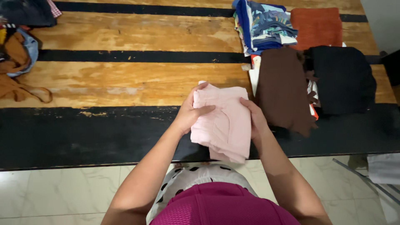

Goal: The person folds several items of clothing including a pink top, an orange top, a blue top, and a camouflage-patterned shirt, placing each folded item onto a stack on a wooden table.

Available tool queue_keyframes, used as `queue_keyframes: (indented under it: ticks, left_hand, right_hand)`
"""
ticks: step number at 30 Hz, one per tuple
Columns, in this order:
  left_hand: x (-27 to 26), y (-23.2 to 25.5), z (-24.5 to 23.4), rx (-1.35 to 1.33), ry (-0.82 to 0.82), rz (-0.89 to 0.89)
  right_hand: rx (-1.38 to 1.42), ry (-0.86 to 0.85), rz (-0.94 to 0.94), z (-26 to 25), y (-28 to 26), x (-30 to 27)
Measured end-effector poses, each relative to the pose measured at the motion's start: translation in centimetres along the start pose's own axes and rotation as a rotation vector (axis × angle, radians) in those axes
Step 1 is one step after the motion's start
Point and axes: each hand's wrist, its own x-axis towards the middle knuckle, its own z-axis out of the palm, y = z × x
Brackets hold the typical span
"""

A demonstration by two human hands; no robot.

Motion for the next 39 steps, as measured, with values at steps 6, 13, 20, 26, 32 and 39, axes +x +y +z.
queue_keyframes:
  ticks: [6,13,20,26,32,39]
  left_hand:
    - [-0.4,1.7,-2.9,-0.097,0.281,-0.132]
    - [-1.6,0.7,-7.1,-0.643,0.075,-0.446]
    - [-0.9,0.2,-5.5,-0.703,-0.011,-0.420]
    - [3.8,2.2,-3.7,-0.512,-0.032,-0.118]
    - [8.3,2.7,2.5,-0.463,-0.041,-0.073]
    - [20.9,3.5,8.9,-0.280,-0.021,0.193]
  right_hand:
    - [-0.255,0.064,-0.032,0.0,3.7,0.1]
    - [-0.193,0.010,-0.264,3.6,7.1,-0.1]
    - [-0.220,0.114,-0.327,4.2,4.6,-0.3]
    - [-0.265,0.116,-0.351,3.1,0.9,-1.2]
    - [-0.355,0.190,-0.508,0.0,-5.9,-0.2]
    - [-0.198,-0.114,-0.574,-1.4,-18.5,0.2]
